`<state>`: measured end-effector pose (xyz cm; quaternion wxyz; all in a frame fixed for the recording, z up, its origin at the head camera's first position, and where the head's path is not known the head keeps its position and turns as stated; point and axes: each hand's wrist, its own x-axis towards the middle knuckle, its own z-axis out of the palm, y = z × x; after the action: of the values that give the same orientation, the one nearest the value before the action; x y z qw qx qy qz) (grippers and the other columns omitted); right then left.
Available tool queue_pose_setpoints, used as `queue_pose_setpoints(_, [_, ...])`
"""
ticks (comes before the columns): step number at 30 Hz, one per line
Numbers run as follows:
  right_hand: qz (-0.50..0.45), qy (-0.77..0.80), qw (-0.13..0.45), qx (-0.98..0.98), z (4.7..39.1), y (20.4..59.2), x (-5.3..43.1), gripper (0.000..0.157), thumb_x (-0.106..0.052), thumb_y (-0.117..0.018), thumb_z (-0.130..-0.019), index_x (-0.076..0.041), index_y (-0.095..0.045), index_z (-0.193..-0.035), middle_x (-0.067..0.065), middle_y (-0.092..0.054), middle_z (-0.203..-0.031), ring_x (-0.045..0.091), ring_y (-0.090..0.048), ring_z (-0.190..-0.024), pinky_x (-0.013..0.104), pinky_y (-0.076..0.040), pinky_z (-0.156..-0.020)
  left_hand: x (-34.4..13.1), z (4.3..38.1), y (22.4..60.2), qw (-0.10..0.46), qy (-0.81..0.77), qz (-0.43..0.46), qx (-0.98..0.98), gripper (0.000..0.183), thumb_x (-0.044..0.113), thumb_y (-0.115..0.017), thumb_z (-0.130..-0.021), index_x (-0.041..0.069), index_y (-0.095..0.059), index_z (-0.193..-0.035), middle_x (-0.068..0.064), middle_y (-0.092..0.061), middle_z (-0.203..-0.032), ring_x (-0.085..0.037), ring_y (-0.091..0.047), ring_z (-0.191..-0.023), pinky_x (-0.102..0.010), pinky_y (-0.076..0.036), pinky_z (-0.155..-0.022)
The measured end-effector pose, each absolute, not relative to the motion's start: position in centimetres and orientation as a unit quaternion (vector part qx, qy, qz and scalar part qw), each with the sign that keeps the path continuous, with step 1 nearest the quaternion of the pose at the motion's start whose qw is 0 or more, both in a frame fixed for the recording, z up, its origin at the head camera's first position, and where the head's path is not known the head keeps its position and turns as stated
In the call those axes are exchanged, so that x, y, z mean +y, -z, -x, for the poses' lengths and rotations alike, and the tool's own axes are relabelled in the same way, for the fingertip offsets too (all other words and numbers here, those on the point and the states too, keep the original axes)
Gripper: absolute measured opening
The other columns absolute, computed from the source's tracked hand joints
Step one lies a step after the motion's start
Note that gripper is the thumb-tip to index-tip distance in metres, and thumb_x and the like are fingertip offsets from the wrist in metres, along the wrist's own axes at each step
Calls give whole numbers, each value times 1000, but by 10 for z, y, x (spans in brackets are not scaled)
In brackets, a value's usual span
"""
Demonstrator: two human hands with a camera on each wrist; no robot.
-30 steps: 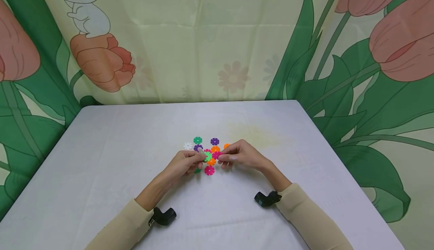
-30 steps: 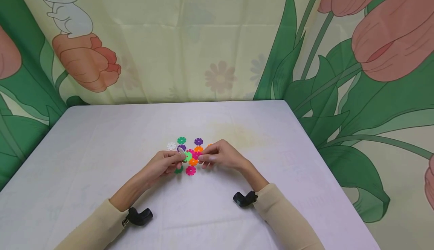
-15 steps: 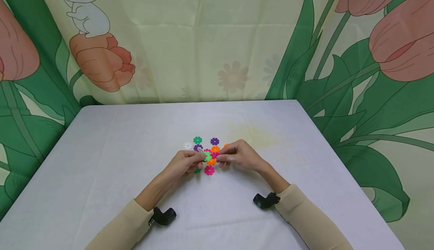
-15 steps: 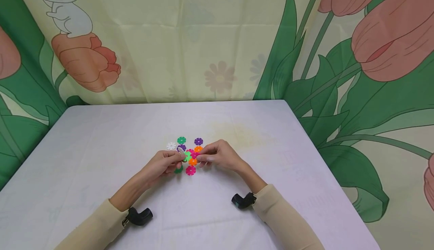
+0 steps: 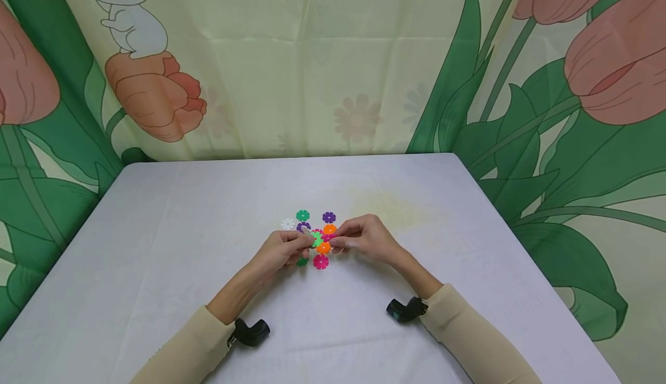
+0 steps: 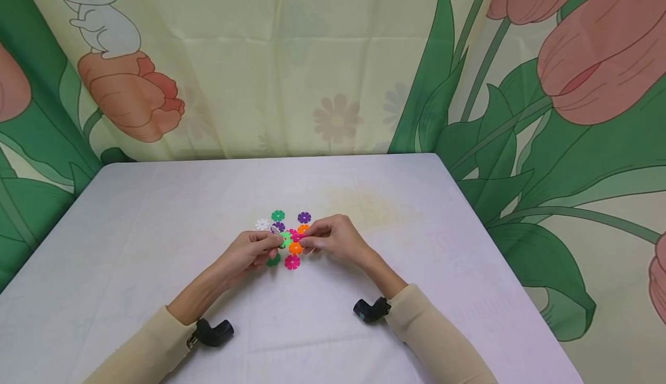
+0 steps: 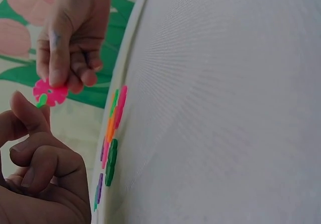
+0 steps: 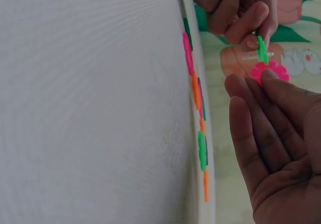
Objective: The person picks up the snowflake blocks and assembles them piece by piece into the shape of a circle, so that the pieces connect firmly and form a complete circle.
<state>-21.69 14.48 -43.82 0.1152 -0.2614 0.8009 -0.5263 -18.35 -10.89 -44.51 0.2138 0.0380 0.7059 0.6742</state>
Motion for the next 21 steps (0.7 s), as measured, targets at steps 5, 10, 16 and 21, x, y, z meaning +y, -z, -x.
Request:
queue_pose_setpoints(5, [256,524,111,805,215,437,144,12,-13,-82,-93,-3,-82,-100,14,-82,-90,28,-81,-81,33,-65,-75,-109,182,444,209,-669,-31,713,32,29,-67,-104,1,-67,-88,2,-57,-68,-12,-30,-55,-25,-26,-56])
queue_pose_setpoints(10, [256,526,111,803,214,437,144,11,-11,-81,-93,-2,-82,-99,15,-82,-90,29,-81,-81,32,-65,-75,-107,182,444,207,-664,-34,718,30,26,-66,-104,0,-67,-89,4,-57,-67,-12,-31,-55,-25,-27,-56])
queue_pose_setpoints(16, [264,528,112,800,213,438,143,11,-10,-80,-94,-2,-82,-100,16,-81,-90,27,-81,-80,32,-65,-75,-108,182,445,203,-661,-31,722,29,25,-68,-103,1,-67,-86,3,-57,-66,-11,-32,-56,-24,-28,-55])
queue_pose_setpoints(21, [267,531,111,796,213,439,140,11,-9,-80,-93,0,-81,-100,18,-81,-91,25,-81,-79,30,-64,-74,-110,181,444,200,-660,-34,724,30,24,-69,-103,0,-68,-86,3,-57,-67,-11,-32,-57,-23,-28,-54])
